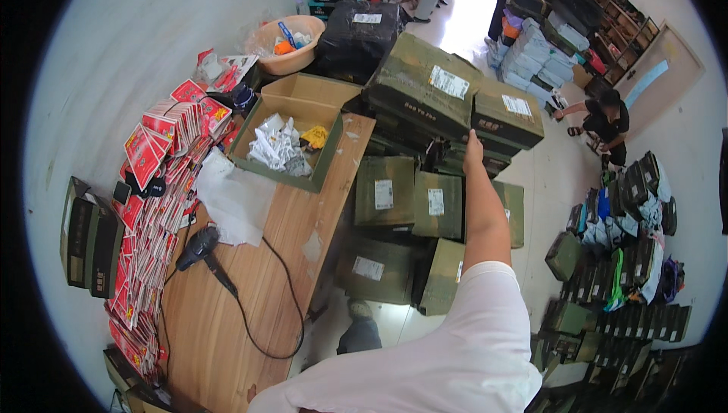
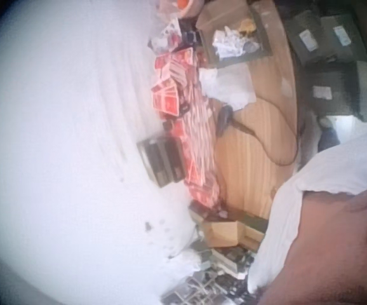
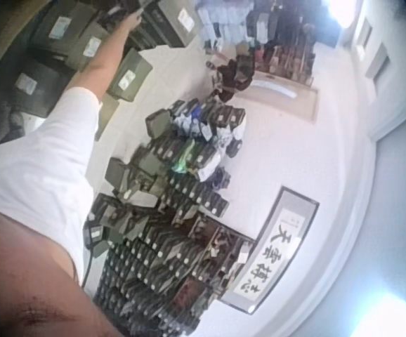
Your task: The person packs items into green cardboard boxes, places tissue paper and product packages inside, closes the boxes, and uses a handheld heat gun to seal labels on the box tops. The person stacks finished boxes on the floor and repeats the process with additional boxes.
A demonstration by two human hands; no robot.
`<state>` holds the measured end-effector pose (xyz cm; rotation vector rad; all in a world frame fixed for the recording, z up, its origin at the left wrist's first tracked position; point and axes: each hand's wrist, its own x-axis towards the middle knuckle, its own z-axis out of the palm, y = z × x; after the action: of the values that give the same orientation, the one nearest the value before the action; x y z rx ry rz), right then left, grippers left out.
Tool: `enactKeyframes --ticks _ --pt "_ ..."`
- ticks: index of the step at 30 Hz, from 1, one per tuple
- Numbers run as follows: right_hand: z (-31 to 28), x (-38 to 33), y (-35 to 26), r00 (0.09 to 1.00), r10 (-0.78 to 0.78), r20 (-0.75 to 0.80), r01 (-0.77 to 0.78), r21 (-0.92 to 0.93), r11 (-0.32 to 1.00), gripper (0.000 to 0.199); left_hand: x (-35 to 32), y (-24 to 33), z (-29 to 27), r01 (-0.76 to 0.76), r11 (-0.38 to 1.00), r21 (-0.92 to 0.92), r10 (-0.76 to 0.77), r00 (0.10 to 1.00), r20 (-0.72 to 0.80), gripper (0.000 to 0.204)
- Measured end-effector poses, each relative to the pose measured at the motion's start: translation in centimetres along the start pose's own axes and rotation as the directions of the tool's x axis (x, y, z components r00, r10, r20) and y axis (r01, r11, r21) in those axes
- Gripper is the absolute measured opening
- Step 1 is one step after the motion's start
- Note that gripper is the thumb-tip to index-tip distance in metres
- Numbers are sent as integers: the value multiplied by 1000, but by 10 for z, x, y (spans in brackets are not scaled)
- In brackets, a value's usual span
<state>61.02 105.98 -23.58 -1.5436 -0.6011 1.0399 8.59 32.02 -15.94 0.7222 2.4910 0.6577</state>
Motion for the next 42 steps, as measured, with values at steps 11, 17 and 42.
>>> enactKeyframes --ticks 11,17,42 --pt "101 -36 -10 975 53 -218 -74 -89 993 92 37 79 35 102 995 -21 -99 990 104 56" --pt "89 -25 19 831 82 550 -329 368 870 61 52 93 35 94 995 -22 -90 986 142 53" --pt "61 -280 -10 830 181 528 -430 398 810 33 30 32 0 164 973 -160 -136 976 171 42"
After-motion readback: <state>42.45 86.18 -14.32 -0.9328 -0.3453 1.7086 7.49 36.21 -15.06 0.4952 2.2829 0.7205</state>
